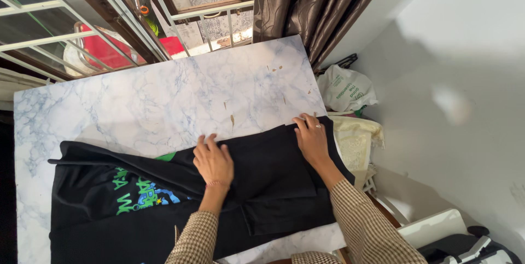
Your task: The person folds a black t-shirt on a marble-topped table by hand and places the folded garment into an open suitcase on the floor.
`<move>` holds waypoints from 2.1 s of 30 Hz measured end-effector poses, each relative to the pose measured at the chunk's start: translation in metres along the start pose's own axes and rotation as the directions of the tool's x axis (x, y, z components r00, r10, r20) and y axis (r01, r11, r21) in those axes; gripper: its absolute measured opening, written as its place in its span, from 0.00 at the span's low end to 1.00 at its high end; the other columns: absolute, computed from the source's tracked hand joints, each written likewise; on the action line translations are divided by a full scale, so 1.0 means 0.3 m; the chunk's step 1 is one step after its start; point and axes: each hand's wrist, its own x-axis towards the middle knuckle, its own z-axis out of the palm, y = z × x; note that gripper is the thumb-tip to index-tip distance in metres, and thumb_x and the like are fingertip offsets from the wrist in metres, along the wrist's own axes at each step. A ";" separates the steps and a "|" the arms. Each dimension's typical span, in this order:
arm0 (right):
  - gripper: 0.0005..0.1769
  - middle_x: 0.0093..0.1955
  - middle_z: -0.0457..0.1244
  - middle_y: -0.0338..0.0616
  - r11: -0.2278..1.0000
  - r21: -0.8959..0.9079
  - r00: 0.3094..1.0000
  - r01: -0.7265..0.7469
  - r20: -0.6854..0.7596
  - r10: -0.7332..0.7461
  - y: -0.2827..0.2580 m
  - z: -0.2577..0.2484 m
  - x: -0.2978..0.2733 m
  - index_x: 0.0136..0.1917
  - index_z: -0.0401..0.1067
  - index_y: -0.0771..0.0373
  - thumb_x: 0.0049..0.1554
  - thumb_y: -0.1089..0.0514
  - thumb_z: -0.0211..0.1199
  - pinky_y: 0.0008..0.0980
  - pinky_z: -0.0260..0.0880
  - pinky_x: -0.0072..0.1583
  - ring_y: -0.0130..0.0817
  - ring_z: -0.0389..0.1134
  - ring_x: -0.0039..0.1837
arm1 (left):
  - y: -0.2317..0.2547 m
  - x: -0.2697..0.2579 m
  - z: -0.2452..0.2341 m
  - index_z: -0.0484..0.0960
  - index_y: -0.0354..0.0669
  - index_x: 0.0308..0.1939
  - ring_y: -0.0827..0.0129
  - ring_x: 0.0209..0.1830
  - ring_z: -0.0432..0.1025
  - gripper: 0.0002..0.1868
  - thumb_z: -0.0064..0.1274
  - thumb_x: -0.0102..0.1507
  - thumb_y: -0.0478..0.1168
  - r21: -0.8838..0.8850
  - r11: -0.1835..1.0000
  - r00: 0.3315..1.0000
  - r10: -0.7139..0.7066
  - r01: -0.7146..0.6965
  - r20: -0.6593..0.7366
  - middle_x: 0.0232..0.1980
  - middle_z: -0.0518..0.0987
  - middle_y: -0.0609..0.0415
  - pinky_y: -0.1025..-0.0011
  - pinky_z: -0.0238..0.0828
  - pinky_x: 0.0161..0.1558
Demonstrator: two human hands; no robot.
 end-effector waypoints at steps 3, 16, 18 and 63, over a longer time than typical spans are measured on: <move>0.33 0.80 0.50 0.52 0.996 -0.085 1.000 0.021 0.015 -0.020 -0.008 -0.016 -0.056 0.75 0.60 0.61 0.62 0.44 0.56 0.63 0.50 0.71 0.53 0.48 0.81 | 0.081 -0.102 -0.016 0.65 0.47 0.73 0.51 0.78 0.50 0.35 0.52 0.63 0.51 0.041 0.953 0.938 0.287 -0.300 0.194 0.79 0.56 0.46 0.39 0.48 0.70; 0.53 0.87 0.29 0.48 0.944 -0.213 0.896 -0.251 0.318 0.310 0.023 -0.036 -0.047 0.83 0.44 0.43 0.53 0.23 0.55 0.76 0.32 0.72 0.46 0.25 0.86 | 0.110 -0.127 -0.016 0.46 0.59 0.79 0.56 0.82 0.37 0.55 0.52 0.56 0.71 0.067 0.940 0.816 0.253 -0.334 0.520 0.83 0.42 0.52 0.34 0.33 0.72; 0.50 0.86 0.33 0.51 0.950 -0.211 0.914 -0.230 0.290 0.286 0.026 -0.046 -0.034 0.82 0.47 0.45 0.55 0.26 0.55 0.77 0.33 0.71 0.48 0.30 0.85 | 0.104 -0.114 -0.014 0.47 0.56 0.79 0.54 0.82 0.36 0.54 0.53 0.57 0.70 0.032 0.943 0.803 0.265 -0.333 0.533 0.83 0.42 0.50 0.33 0.33 0.72; 0.41 0.85 0.42 0.47 0.999 -0.020 0.960 0.049 0.277 -0.042 -0.267 0.028 -0.179 0.81 0.50 0.57 0.62 0.39 0.54 0.69 0.42 0.74 0.48 0.41 0.84 | 0.102 -0.243 0.080 0.53 0.42 0.78 0.56 0.82 0.40 0.39 0.44 0.66 0.53 0.010 0.929 0.854 0.335 -0.369 0.398 0.82 0.48 0.47 0.37 0.37 0.72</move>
